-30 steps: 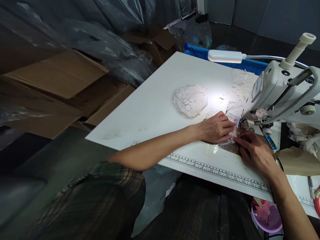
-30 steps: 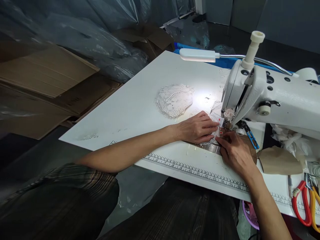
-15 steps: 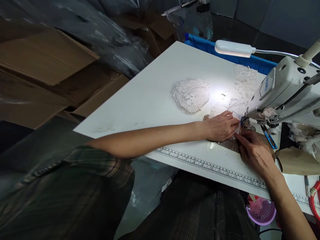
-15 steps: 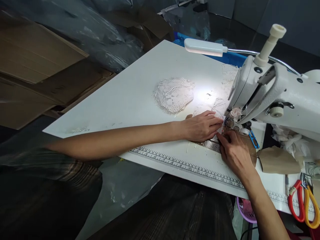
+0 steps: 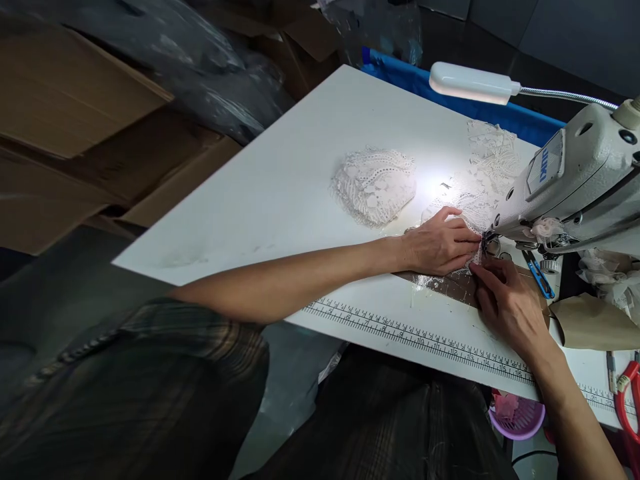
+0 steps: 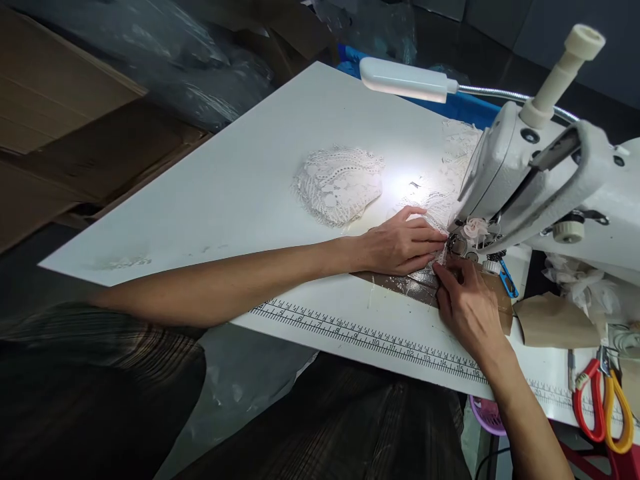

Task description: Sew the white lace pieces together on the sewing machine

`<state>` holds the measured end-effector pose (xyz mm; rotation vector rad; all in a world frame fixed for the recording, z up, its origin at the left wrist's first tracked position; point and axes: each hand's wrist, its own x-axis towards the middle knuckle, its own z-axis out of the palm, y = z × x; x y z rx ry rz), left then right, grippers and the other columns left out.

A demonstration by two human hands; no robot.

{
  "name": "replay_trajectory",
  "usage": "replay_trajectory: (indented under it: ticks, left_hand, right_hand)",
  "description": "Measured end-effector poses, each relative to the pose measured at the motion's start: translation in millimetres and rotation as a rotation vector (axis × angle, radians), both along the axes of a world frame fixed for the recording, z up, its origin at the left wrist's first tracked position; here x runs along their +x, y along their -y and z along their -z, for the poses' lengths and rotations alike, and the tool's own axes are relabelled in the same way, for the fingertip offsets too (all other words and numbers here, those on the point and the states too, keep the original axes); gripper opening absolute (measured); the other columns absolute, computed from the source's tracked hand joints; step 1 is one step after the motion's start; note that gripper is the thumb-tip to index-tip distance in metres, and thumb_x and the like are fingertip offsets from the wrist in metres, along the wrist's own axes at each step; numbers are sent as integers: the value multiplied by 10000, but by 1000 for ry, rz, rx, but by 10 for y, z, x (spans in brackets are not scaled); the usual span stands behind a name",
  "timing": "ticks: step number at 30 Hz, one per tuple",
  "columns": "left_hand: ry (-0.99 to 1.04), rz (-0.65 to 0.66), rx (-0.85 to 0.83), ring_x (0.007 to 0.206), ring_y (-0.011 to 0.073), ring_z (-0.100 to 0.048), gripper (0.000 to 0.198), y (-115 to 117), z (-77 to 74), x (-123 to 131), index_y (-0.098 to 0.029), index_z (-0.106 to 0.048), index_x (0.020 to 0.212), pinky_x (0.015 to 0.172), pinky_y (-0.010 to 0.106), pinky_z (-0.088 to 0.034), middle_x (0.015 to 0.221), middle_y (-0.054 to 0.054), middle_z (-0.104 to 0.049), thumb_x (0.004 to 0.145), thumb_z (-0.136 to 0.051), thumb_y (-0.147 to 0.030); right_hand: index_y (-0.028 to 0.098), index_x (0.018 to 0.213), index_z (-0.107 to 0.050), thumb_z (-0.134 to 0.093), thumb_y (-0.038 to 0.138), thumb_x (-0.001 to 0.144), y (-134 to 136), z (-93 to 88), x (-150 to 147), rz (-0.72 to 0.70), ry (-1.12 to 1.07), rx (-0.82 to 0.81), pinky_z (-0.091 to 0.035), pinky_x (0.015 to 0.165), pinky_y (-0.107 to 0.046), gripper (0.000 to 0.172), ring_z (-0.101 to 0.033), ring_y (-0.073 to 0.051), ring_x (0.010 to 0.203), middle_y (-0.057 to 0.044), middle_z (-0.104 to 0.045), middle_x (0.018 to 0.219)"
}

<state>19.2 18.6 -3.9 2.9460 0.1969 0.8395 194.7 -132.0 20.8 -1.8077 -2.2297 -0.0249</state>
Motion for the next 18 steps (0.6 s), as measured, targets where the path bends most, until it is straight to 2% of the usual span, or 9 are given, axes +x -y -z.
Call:
replay_trajectory:
  ticks: [6,18]
  left_hand:
    - [-4,10,-44,1016,210,-686,235,-4,7,-11,-227,-712,1104,1097,509,-391,1242,63,-733,998,-503,-232]
    - [-24,5,-67,1125,225,-676,226,4,2,-13,-235,-720,1115,1170,605,-340,1247,69,-731,1002,-526,-242]
  right_hand:
    - [255,1249,-696,-468,177,925,9,13,2,16,-40,-3,-587,677,-321,404,-660,-215,910,-109,-641,1133]
    - [240,1209,-723,-470,179,934,-10,24,14,18,-57,15,-565,609,-299,379,-674,-206,868,-114,-639,1118]
